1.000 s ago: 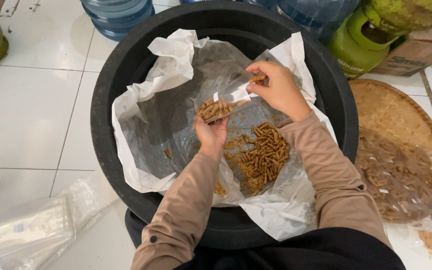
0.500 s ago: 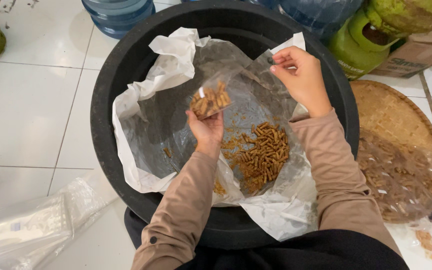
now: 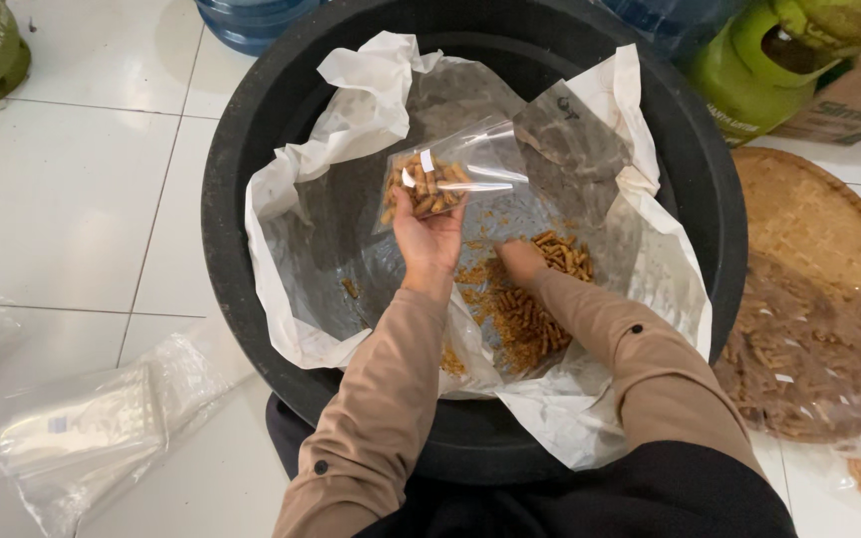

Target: The person sits on the floor beside a large basin lined with paper, filled with brown cylindrical snack pieces. They pick up the pieces by hand and place them one at a time into a clear plastic bag, occasionally adjusting the bag and reaching for pieces scattered on a woven tray.

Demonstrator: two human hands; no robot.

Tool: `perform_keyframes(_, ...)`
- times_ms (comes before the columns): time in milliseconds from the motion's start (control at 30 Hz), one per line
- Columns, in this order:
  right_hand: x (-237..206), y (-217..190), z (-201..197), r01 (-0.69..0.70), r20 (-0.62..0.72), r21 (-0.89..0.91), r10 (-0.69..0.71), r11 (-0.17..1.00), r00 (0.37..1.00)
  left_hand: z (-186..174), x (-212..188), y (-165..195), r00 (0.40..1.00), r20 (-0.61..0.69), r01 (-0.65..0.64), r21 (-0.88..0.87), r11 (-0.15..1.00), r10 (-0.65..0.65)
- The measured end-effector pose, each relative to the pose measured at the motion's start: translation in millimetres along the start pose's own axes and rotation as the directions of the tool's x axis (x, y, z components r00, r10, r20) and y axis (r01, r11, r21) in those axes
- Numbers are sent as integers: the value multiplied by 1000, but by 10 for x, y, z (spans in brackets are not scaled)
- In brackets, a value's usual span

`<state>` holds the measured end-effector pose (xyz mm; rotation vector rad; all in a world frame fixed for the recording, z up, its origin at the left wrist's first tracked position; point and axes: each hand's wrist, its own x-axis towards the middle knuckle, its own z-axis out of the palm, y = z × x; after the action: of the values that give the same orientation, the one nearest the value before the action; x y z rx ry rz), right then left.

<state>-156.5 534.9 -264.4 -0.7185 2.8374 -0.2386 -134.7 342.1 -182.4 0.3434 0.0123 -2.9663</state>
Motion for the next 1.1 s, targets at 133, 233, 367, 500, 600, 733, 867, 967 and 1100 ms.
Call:
perform_keyframes(133,-42,25,-81,50,-64,136,-41,989,997,-3,10,-31,1000,11,13,1,1000,-13)
perform_keyframes(233,-70,-55,-119,-29,96,40,25,999,995,-9,7,-42,998,-65,29,41,999,-26)
perform_keyframes(367,54,42,-245,-153,-147,248,194,957,970,-57,55,-55,996,-88,-1,101,995,10)
perform_keyframes(500,117,194,-255,-186,-273,195,235,963,933,-62,106,-70,1000,-26,5,108,994,-2)
perform_keyframes(600,132,180,-173,-182,-193,128,204,975,960,26,47,-67,1000,-24,1,135,991,2)
perform_keyframes(733,217,116,-172,-158,-19,124,161,980,987,231,-120,-32,998,-62,3,118,993,4)
perform_keyframes(867,231,30,-184,-137,32,-1,137,991,990,342,-182,-1,998,-59,3,98,995,2)
perform_keyframes(967,237,8,-265,-116,32,94,114,989,993,274,-104,-8,997,73,5,91,996,-11)
perform_keyframes(1100,339,67,-828,-132,-99,208,155,969,983,76,46,-46,996,90,-30,127,991,18)
